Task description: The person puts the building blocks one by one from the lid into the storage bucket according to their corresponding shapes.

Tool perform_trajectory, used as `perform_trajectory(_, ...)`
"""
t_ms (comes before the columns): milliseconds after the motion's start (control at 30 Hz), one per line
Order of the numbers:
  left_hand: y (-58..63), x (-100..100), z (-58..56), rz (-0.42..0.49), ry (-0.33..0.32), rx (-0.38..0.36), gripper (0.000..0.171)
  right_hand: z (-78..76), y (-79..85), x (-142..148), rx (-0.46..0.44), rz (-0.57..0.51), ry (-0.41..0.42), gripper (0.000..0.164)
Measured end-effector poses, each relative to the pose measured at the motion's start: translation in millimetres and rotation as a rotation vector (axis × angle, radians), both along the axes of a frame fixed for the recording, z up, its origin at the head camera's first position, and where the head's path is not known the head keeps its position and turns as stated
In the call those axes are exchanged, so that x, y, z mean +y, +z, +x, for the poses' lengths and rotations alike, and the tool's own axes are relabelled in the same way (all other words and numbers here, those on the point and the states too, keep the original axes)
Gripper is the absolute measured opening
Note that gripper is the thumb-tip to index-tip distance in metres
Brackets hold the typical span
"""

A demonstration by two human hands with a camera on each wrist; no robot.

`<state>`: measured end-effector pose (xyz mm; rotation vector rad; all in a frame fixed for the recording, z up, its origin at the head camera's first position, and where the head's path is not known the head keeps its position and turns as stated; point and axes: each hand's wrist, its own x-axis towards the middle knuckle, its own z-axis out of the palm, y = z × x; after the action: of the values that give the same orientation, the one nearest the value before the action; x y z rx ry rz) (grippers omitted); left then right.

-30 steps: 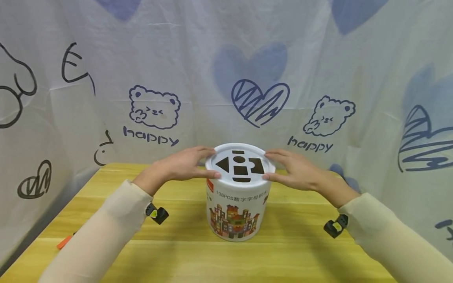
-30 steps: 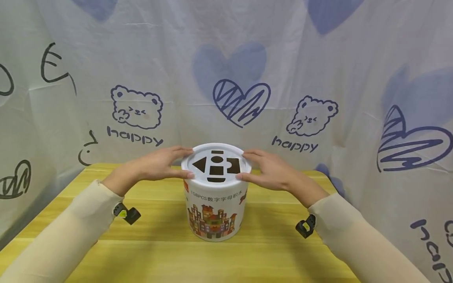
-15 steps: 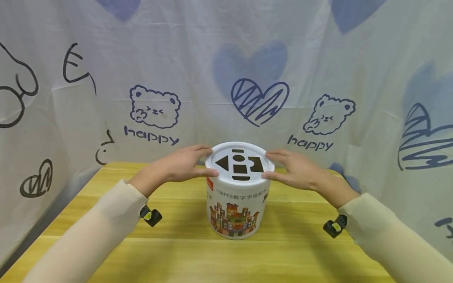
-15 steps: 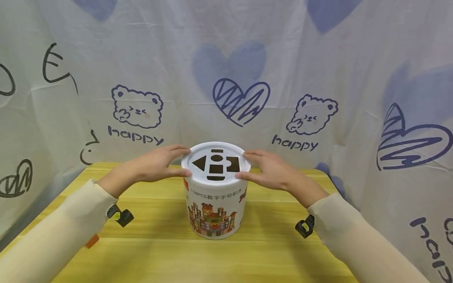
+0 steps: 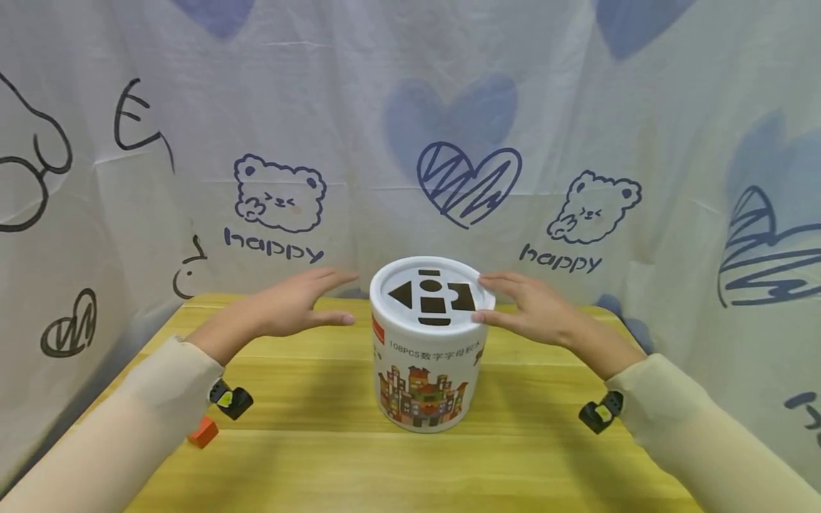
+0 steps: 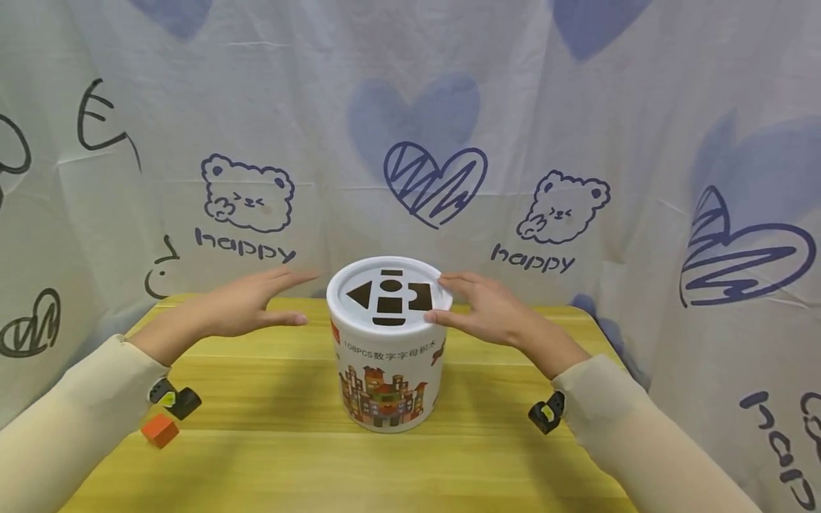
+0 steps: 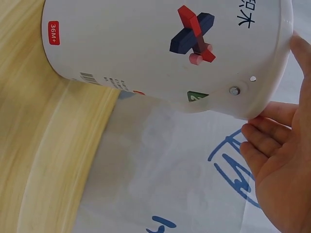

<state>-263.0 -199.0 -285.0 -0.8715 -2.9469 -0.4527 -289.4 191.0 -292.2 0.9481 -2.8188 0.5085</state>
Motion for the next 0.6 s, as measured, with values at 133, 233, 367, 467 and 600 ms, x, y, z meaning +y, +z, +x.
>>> perform_trajectory(133,-9.0,-16.9,4.5,0.018,0.009,-0.016,0.082,-0.3,0.2,-0.3,-0.005,-0.004,0.0,0.083)
perform_trajectory(233,-15.2,-28.1,9.2,0.016,0.025,-0.028,0.084,-0.3,0.2,-0.4,-0.006,-0.003,0.002,0.082)
perform_trajectory(367,-22.4,-42.6,16.5,-0.002,0.043,-0.037,0.09,0.7,0.6,-0.1,-0.013,-0.009,-0.004,0.082)
perform_trajectory(467,-28.9,-53.7,23.2,-0.013,0.049,-0.036,0.09,0.8,0.7,0.3,-0.017,-0.016,-0.008,0.082)
perform_trajectory(600,-42.0,-70.3,32.1,-0.023,0.053,-0.018,0.09,-0.2,0.2,-0.2,-0.021,-0.017,-0.005,0.082)
